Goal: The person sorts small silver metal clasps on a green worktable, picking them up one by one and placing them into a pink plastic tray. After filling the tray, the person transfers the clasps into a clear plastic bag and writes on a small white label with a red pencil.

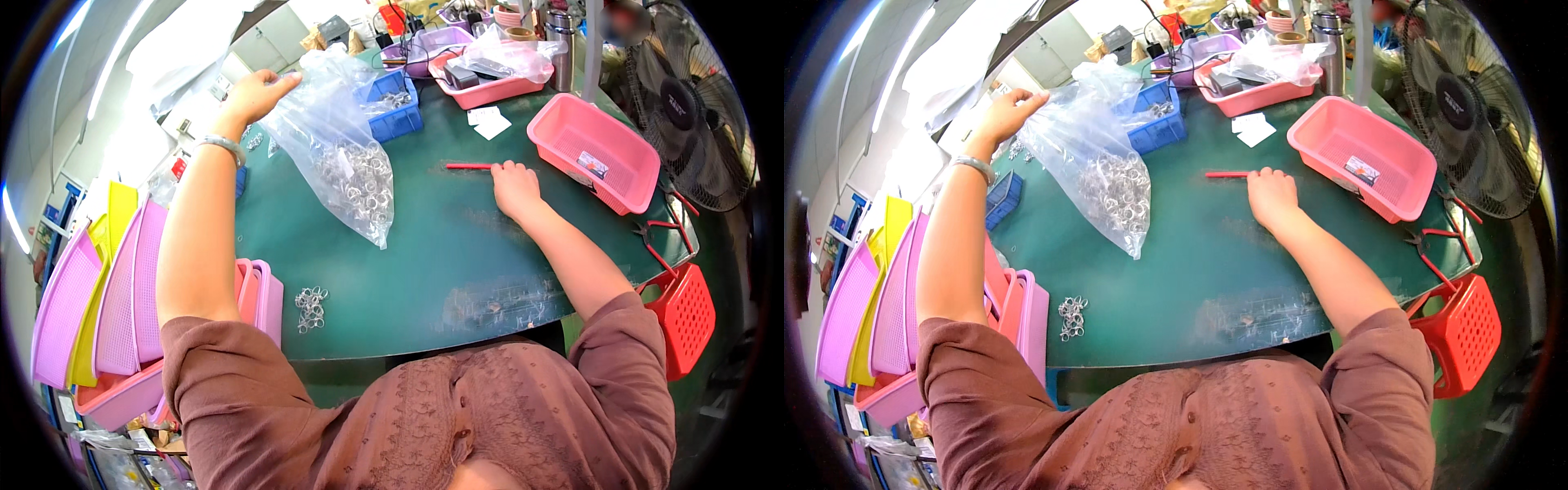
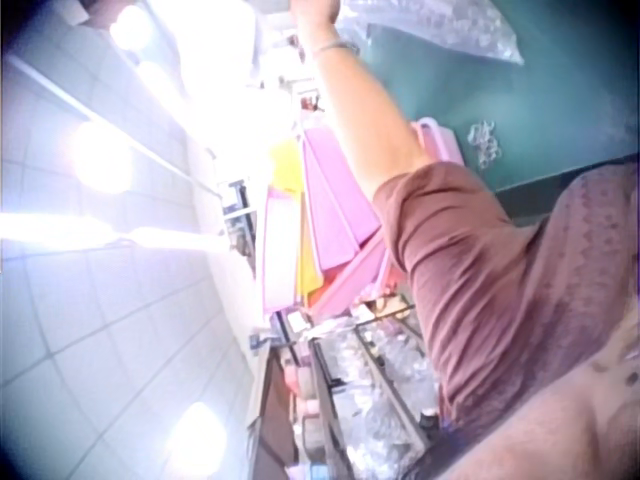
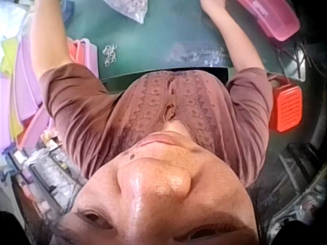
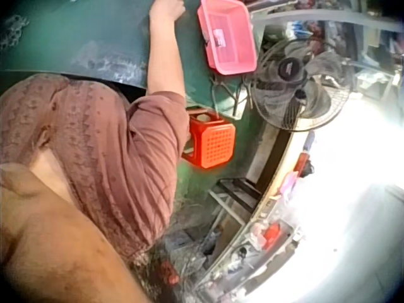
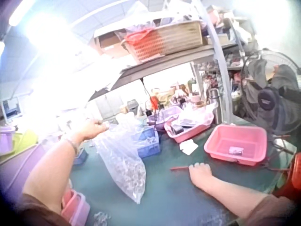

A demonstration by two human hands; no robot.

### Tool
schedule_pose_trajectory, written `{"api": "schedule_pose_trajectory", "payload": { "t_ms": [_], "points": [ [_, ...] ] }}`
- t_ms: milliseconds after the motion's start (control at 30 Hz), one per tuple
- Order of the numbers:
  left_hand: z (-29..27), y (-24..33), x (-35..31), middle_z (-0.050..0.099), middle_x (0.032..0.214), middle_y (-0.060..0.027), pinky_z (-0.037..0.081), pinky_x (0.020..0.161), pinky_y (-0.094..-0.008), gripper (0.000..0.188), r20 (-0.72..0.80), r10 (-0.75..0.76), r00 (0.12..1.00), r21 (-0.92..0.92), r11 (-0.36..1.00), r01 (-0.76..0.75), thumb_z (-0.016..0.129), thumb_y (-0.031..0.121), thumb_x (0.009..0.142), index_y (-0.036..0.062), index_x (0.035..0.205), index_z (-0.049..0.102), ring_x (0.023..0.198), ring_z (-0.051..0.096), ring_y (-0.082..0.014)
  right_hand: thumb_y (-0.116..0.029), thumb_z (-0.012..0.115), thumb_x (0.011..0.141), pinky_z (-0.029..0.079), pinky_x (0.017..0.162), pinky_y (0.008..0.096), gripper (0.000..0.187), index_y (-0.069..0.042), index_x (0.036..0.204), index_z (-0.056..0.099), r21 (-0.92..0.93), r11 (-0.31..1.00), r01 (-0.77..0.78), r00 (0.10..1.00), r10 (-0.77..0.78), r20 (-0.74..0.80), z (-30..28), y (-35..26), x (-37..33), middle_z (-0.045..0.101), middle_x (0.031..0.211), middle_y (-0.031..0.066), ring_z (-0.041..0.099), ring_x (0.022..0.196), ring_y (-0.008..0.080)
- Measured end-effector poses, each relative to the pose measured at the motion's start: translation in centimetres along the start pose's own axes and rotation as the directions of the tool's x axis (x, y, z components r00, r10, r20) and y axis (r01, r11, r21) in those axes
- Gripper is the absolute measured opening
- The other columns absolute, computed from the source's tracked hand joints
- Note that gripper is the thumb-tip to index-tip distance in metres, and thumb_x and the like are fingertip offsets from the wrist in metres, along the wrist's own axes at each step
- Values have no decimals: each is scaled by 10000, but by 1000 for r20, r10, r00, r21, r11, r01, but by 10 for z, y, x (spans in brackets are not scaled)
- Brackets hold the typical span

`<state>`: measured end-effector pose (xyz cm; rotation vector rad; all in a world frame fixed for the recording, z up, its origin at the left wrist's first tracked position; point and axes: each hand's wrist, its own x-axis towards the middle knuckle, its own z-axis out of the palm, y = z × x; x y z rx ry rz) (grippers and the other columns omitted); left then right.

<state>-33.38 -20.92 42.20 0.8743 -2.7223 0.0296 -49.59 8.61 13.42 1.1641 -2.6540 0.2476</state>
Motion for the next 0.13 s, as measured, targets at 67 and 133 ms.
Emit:
{"api": "schedule_pose_trajectory", "payload": {
  "t_ms": [67,133],
  "points": [
    [2,-2,-6,400,1334,-229,386,958,-391,753,2,23,1000,151,988,-23,556,601,764,-12,1200,516,1156,474,-344,-148,597,738,467,786,425,319,-70,1047,584,40,996,83,996,-84,26,-8,-2,-25,574,1023,150,552,1003,301],
    [5,2,-11,198,1451,-203,379,968,-413,730,-3,-112,994,87,990,112,549,593,770,8,1205,519,1198,411,-398,-221,709,662,447,846,434,505,-106,1131,560,90,984,156,982,-164,90,-20,-5,-57,540,1082,150,513,1048,327]
  ]
}}
